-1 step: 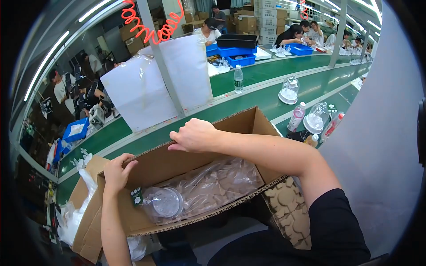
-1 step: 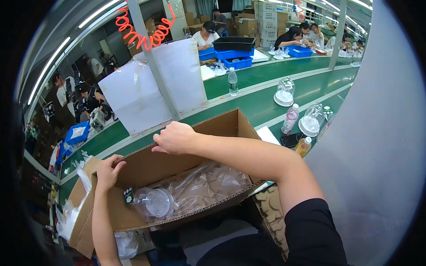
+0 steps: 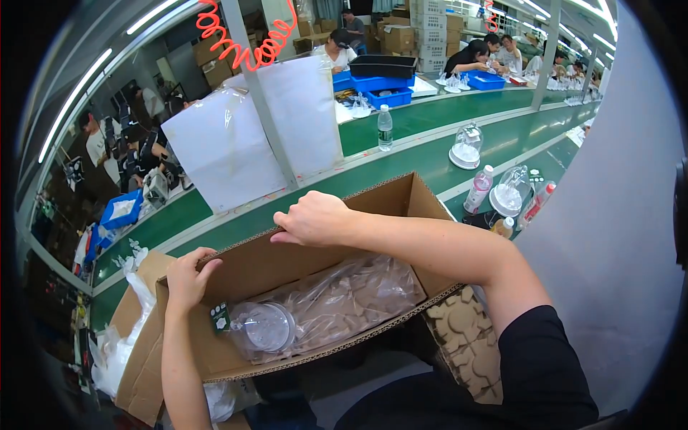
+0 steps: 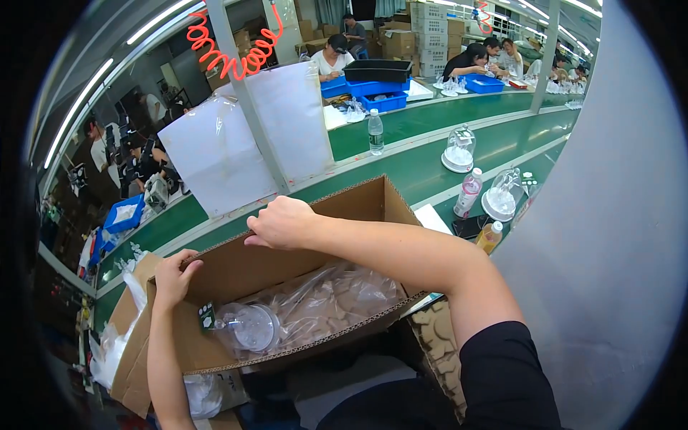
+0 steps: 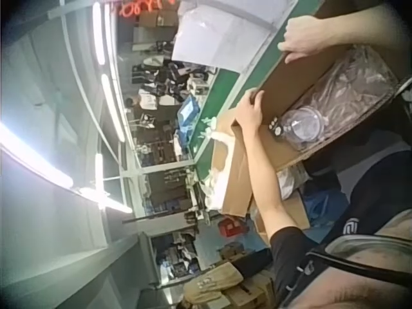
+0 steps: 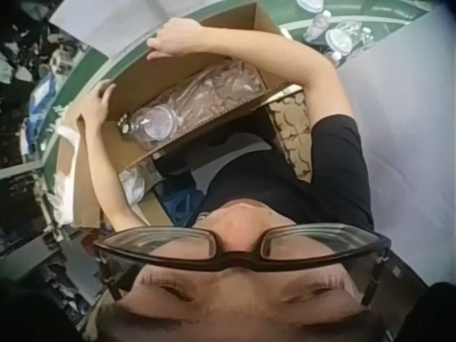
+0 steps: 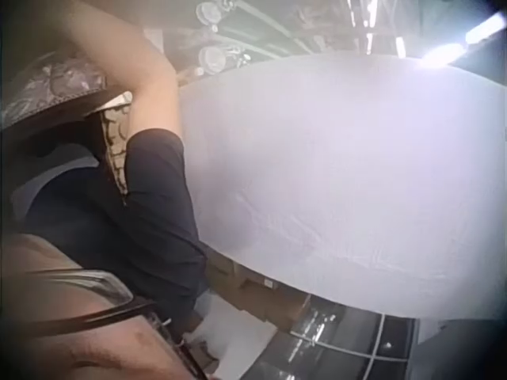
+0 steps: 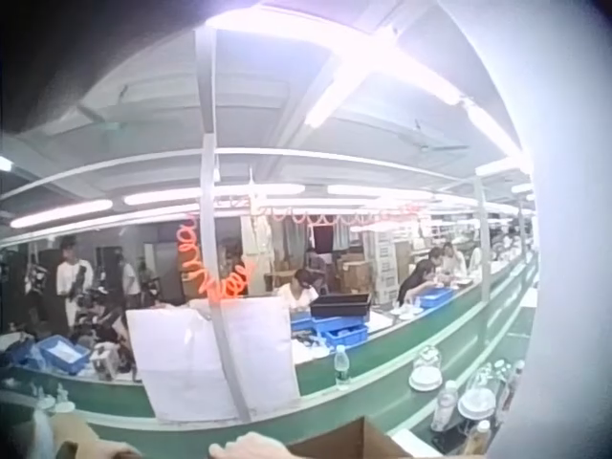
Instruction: Packaging lighting products into cardboard boxes on an assembly line.
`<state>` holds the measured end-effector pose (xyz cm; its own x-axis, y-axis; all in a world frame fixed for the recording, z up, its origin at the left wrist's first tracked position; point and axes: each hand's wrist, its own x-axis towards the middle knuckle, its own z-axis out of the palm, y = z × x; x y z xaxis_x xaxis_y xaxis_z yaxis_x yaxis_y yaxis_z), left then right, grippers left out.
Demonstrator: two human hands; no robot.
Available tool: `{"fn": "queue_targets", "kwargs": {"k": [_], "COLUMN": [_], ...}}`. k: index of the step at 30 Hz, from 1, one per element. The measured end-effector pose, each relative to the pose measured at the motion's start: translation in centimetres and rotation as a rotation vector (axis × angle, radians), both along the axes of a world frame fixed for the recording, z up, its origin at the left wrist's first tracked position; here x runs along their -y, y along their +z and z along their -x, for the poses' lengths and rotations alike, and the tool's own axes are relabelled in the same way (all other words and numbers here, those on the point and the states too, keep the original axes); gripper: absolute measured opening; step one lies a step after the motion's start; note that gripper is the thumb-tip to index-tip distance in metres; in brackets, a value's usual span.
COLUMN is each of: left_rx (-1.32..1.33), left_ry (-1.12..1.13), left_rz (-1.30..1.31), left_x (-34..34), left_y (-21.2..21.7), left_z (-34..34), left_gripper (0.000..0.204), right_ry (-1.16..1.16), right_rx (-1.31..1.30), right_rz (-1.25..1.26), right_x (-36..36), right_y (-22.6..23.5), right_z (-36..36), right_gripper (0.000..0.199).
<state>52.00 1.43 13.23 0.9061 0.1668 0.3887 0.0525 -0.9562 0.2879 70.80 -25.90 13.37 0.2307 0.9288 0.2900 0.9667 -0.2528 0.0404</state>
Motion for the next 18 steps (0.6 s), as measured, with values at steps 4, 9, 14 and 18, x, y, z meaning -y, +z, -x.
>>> {"fn": "queue_targets", "kwargs": {"k": [4, 9, 14, 18], "left_rx": [-0.020, -0.035, -0.081, -0.285], "left_ry": [-0.008, -0.030, 0.036, -0.086], "left_rz": [-0.016, 0.021, 0.223, -0.166], "left_x": [-0.2, -0.8, -1.9, -0.9], "left_y": [0.1, -0.5, -1.9, 1.9], "left_z": [-0.3, -1.6, -2.0, -1.1], "left_gripper": [0.024, 0.021, 0.022, 0.027], "right_ry": [-0.012, 0.009, 0.145, 0.233], "right_rx": [-0.013, -0.055, -0.267, -0.251], "right_rz": [0.025, 0.050, 0.132, 0.065], "right_x": [-0.3, -0.8, -0.5, -1.3], "right_y": [0.1, -0.6, 0.2, -1.2], "right_z": [-0.3, -1.5, -3.4, -2.9], "right_gripper": [0.057, 0.051, 0.032, 0.024]}}
